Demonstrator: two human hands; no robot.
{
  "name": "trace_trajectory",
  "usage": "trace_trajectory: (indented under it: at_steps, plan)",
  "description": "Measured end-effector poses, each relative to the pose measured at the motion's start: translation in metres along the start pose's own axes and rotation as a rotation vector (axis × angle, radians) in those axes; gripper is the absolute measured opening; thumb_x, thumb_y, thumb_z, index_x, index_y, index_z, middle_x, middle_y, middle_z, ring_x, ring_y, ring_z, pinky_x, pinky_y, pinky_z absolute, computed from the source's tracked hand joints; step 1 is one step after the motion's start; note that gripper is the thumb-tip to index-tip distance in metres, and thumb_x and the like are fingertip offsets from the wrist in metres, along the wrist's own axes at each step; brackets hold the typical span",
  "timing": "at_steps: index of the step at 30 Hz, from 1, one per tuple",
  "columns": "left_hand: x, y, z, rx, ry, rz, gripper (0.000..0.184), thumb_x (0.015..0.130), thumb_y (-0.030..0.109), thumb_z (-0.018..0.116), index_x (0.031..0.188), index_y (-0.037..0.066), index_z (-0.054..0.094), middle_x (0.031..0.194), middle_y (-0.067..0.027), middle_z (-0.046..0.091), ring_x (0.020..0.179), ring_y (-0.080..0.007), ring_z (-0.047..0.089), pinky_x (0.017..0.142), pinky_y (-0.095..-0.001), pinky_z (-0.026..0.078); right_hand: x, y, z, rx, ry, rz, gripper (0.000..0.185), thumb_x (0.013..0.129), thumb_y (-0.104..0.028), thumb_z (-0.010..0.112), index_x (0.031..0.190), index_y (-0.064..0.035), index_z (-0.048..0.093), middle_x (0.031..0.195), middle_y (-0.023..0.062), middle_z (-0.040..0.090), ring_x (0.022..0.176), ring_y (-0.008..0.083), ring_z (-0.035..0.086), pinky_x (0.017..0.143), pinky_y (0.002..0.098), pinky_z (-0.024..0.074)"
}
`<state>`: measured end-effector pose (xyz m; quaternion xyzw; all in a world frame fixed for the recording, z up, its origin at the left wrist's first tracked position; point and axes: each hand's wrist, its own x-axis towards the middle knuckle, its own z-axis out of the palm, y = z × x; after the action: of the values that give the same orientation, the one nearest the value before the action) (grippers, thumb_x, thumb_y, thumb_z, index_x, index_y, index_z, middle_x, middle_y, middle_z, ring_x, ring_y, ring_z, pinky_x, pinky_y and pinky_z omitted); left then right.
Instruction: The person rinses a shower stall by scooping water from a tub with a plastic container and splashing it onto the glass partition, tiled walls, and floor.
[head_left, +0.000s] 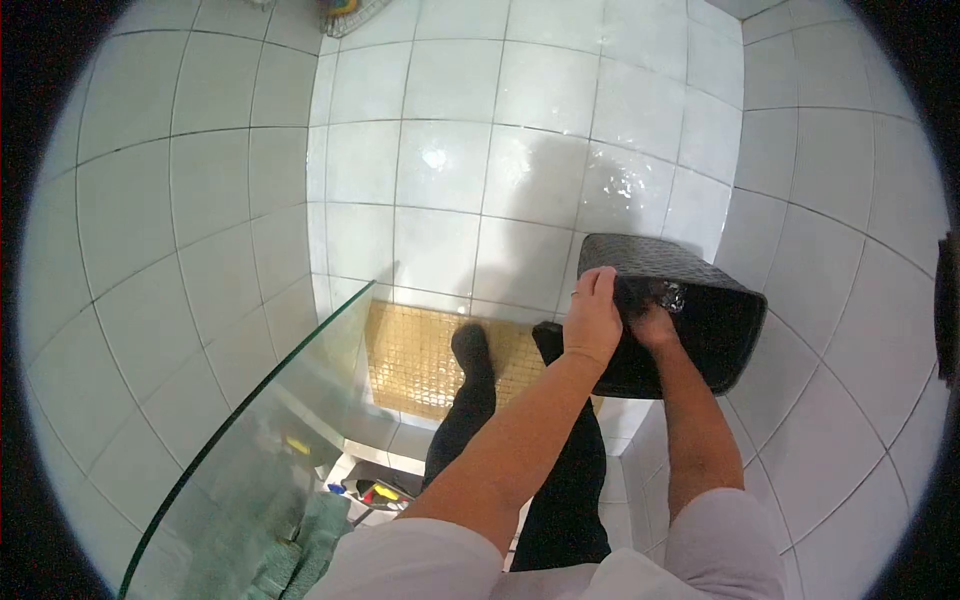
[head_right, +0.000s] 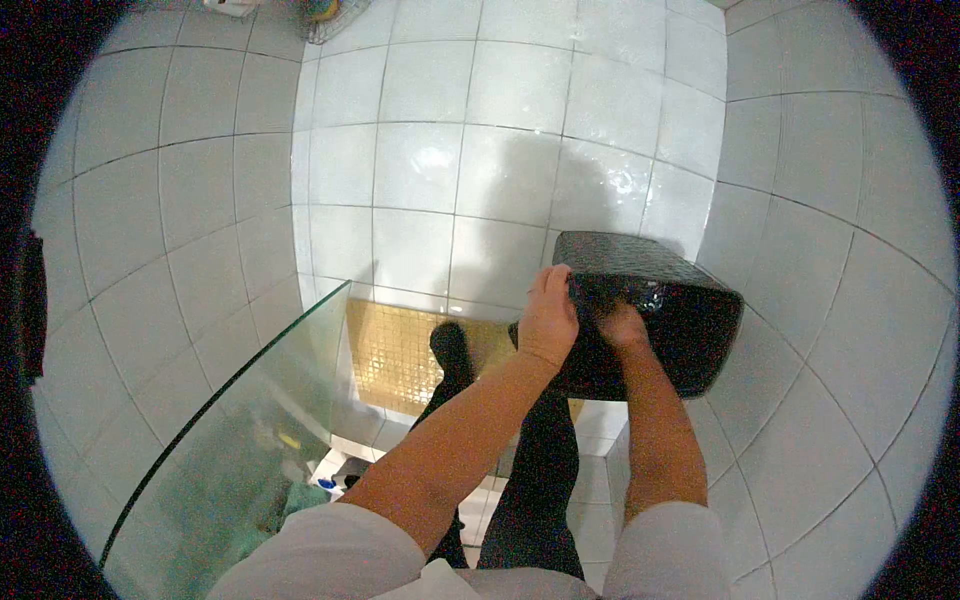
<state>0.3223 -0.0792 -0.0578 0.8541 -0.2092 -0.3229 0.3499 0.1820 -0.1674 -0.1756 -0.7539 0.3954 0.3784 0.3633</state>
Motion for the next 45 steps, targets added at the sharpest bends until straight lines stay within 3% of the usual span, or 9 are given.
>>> trace_trajectory:
  at_steps: [1,6,9,13,19,22,31,36,45]
  plan:
    - [-0.001,-0.001,0.001,-0.002,-0.002,0.005,0.031,0.07,0.002,0.041,0.101,0.007,0.039,0.101,-0.0164,0.043,0.088,-0.0375,0.044,0.075,-0.041,0.038,-0.039,-0.03,-0.037,0.124,-0.012,0.127,0.04,0.074,-0.03,0.046,0.104,-0.0032,0.047,0.108,0.0212,0.044,0.094,0.0365,0.045,0.082,0.0369,0.0365]
    - [0.0,0.002,-0.002,0.002,0.026,0.03,0.029,0.071,0.002,0.04,0.1,0.007,0.039,0.1,-0.0175,0.043,0.086,-0.0385,0.044,0.074,-0.0425,0.038,-0.114,-0.014,-0.066,0.142,0.381,-0.209,0.024,0.067,-0.015,0.047,0.082,0.0034,0.047,0.085,0.023,0.048,0.081,0.0394,0.046,0.074,0.0434,0.0369]
    - [0.001,0.0,0.0,0.057,0.015,0.022,0.037,0.067,0.001,0.046,0.103,0.008,0.039,0.105,-0.0116,0.041,0.089,-0.0339,0.045,0.07,-0.04,0.042,-0.132,-0.008,-0.06,0.183,0.493,-0.131,0.02,0.065,-0.011,0.044,0.078,0.0041,0.043,0.078,0.0232,0.046,0.077,0.0393,0.044,0.071,0.044,0.0368]
    - [-0.002,-0.005,0.008,0.113,0.027,0.014,0.038,0.067,0.0,0.046,0.104,0.007,0.038,0.104,-0.0126,0.041,0.087,-0.0346,0.046,0.069,-0.0404,0.042,-0.13,-0.002,-0.042,0.126,0.506,-0.092,0.021,0.065,-0.009,0.043,0.08,0.0044,0.042,0.078,0.024,0.046,0.077,0.0389,0.045,0.07,0.0432,0.0372]
    - [-0.001,-0.013,0.013,0.094,0.081,0.125,0.037,0.069,0.002,0.046,0.104,0.006,0.037,0.102,-0.014,0.042,0.081,-0.0357,0.047,0.066,-0.0409,0.042,-0.127,-0.001,-0.034,0.131,0.592,-0.255,0.017,0.066,-0.007,0.042,0.079,0.0035,0.041,0.077,0.0227,0.044,0.075,0.0385,0.044,0.068,0.0437,0.0365]
    - [0.0,-0.006,0.009,0.14,0.029,0.038,0.035,0.07,0.003,0.044,0.104,0.006,0.037,0.099,-0.0147,0.044,0.081,-0.0362,0.047,0.066,-0.0414,0.042,-0.126,0.001,-0.035,0.159,0.638,-0.276,0.016,0.066,-0.007,0.042,0.078,0.0033,0.041,0.076,0.0221,0.043,0.075,0.0379,0.043,0.068,0.0437,0.0362]
    - [0.003,0.001,0.008,0.124,0.143,0.087,0.029,0.071,0.003,0.042,0.099,0.004,0.039,0.095,-0.0163,0.045,0.081,-0.0368,0.046,0.066,-0.0422,0.04,-0.13,-0.007,-0.04,0.176,0.656,-0.117,0.017,0.065,-0.01,0.045,0.077,0.0021,0.042,0.078,0.0194,0.044,0.077,0.0362,0.044,0.067,0.0428,0.0375]
    - [0.001,0.003,0.004,0.12,0.049,0.059,0.025,0.076,0.006,0.038,0.101,0.002,0.037,0.094,-0.0189,0.043,0.087,-0.0375,0.043,0.073,-0.0406,0.037,-0.129,-0.004,-0.037,0.126,0.613,-0.132,0.017,0.065,-0.01,0.044,0.077,0.0023,0.042,0.077,0.019,0.045,0.077,0.0354,0.044,0.067,0.0424,0.0379]
    - [0.002,0.003,0.006,0.111,0.076,0.047,0.025,0.076,0.005,0.039,0.101,0.003,0.037,0.093,-0.0183,0.043,0.085,-0.037,0.043,0.073,-0.0404,0.038,-0.127,-0.004,-0.037,0.074,0.686,-0.158,0.019,0.065,-0.01,0.044,0.079,0.0036,0.044,0.078,0.0186,0.045,0.08,0.0344,0.044,0.071,0.0403,0.0381]
